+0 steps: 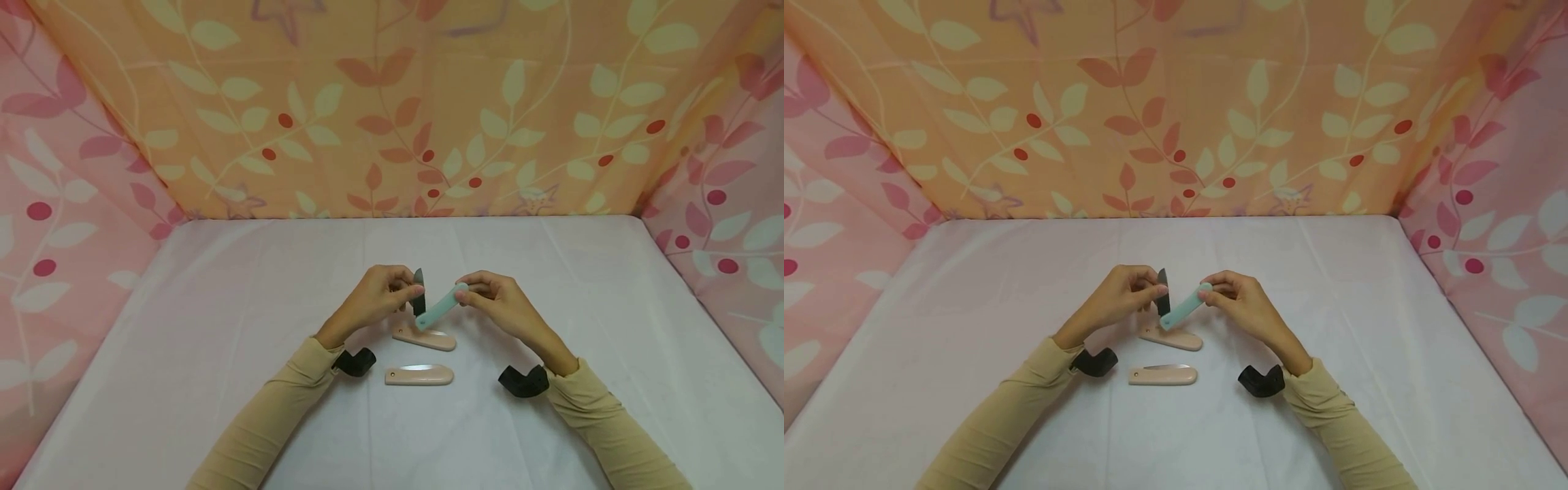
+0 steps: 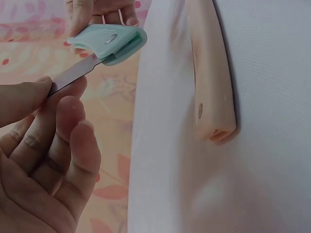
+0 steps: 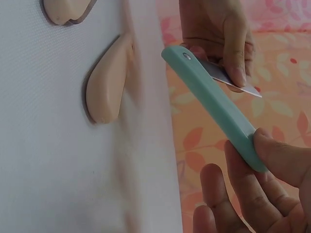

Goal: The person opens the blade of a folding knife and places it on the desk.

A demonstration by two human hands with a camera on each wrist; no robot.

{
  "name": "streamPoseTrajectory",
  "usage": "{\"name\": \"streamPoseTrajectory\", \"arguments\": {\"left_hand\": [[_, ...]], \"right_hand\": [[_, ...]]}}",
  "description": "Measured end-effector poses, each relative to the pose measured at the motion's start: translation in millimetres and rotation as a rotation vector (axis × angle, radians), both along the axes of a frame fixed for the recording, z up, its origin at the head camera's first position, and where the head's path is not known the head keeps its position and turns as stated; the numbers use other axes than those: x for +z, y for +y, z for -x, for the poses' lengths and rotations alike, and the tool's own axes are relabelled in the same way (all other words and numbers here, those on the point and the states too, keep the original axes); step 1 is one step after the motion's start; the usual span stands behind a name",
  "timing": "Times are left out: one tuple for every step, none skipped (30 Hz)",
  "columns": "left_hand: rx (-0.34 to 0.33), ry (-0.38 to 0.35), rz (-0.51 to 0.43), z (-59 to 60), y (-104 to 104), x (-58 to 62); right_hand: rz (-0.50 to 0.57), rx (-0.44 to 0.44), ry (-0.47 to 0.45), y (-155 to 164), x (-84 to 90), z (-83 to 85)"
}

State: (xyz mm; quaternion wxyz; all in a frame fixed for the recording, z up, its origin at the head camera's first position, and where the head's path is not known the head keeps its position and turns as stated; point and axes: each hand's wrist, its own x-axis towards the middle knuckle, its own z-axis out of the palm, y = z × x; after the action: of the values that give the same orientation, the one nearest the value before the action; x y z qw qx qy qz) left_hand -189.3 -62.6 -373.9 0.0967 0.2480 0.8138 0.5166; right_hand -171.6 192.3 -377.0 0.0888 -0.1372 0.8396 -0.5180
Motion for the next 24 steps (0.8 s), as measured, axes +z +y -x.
{"name": "streamPoseTrajectory", "arguments": {"left_hand": [[0.004, -0.007, -0.003, 0.1, -0.2, 0.1], [0.01, -0.016, -0.005, 0.2, -0.4, 0.0], [0.017, -0.023, -0.006, 0.1, -0.5, 0.5], [0.021, -0.024, -0.008, 0.0, -0.8, 0.6], [0.026, -0.026, -0.01, 0.0, -1.0, 0.6], [0.032, -0.027, -0.01, 0.3, -0.9, 0.5], [0.036, -0.025, -0.012, 0.3, -0.9, 0.7], [0.039, -0.025, -0.016, 0.4, -1.0, 0.7], [0.042, -0.021, -0.019, 0.5, -1.1, 0.8], [0.044, -0.022, -0.023, 0.7, -1.2, 0.7], [0.048, -0.027, -0.028, 0.9, -1.2, 0.6], [0.051, -0.031, -0.032, 1.1, -1.2, 0.5], [0.054, -0.035, -0.037, 1.2, -1.4, 0.6], [0.058, -0.041, -0.041, 1.2, -1.7, 0.8], [0.062, -0.046, -0.045, 1.3, -1.9, 1.0], [0.064, -0.052, -0.051, 1.5, -2.1, 1.0], [0.064, -0.057, -0.059, 1.5, -2.4, 1.2], [0.065, -0.06, -0.065, 1.4, -2.8, 1.4], [0.064, -0.064, -0.073, 1.5, -3.2, 1.5], [0.062, -0.067, -0.08, 1.7, -3.5, 1.6], [0.059, -0.07, -0.089, 1.8, -3.8, 1.7], [0.057, -0.074, -0.098, 2.0, -4.1, 1.5], [0.056, -0.076, -0.105, 2.2, -4.3, 1.5], [0.055, -0.077, -0.109, 2.4, -4.4, 1.4]], "right_hand": [[0.0, -0.004, -0.001, 0.5, -0.1, 0.3], [0.003, -0.006, -0.004, 1.0, -0.1, 0.6], [0.004, -0.009, -0.006, 1.5, -0.2, 0.8], [0.006, -0.013, -0.007, 2.0, -0.2, 0.9], [0.008, -0.017, -0.009, 2.3, -0.1, 1.0], [0.01, -0.02, -0.012, 2.6, 0.0, 1.1], [0.013, -0.022, -0.014, 2.9, 0.1, 1.2], [0.015, -0.023, -0.016, 3.3, 0.2, 1.2], [0.018, -0.025, -0.017, 3.6, 0.3, 1.2], [0.02, -0.026, -0.017, 4.0, 0.4, 1.3], [0.021, -0.028, -0.016, 4.3, 0.4, 1.3], [0.02, -0.029, -0.014, 4.7, 0.5, 1.5], [0.019, -0.031, -0.011, 5.1, 0.5, 1.6], [0.016, -0.034, -0.008, 5.6, 0.6, 1.8], [0.014, -0.038, -0.005, 5.9, 0.6, 1.9], [0.012, -0.041, -0.002, 6.2, 0.7, 2.1], [0.01, -0.044, -0.001, 6.5, 0.8, 2.3], [0.01, -0.046, -0.001, 6.8, 1.0, 2.5], [0.01, -0.048, -0.001, 7.0, 1.1, 2.7], [0.012, -0.05, -0.001, 7.1, 1.3, 2.8], [0.017, -0.05, -0.002, 7.2, 1.5, 3.0], [0.019, -0.05, 0.0, 7.4, 1.7, 3.2], [0.022, -0.05, -0.001, 7.5, 1.9, 3.4], [0.022, -0.05, 0.0, 7.7, 2.0, 3.6]]}}
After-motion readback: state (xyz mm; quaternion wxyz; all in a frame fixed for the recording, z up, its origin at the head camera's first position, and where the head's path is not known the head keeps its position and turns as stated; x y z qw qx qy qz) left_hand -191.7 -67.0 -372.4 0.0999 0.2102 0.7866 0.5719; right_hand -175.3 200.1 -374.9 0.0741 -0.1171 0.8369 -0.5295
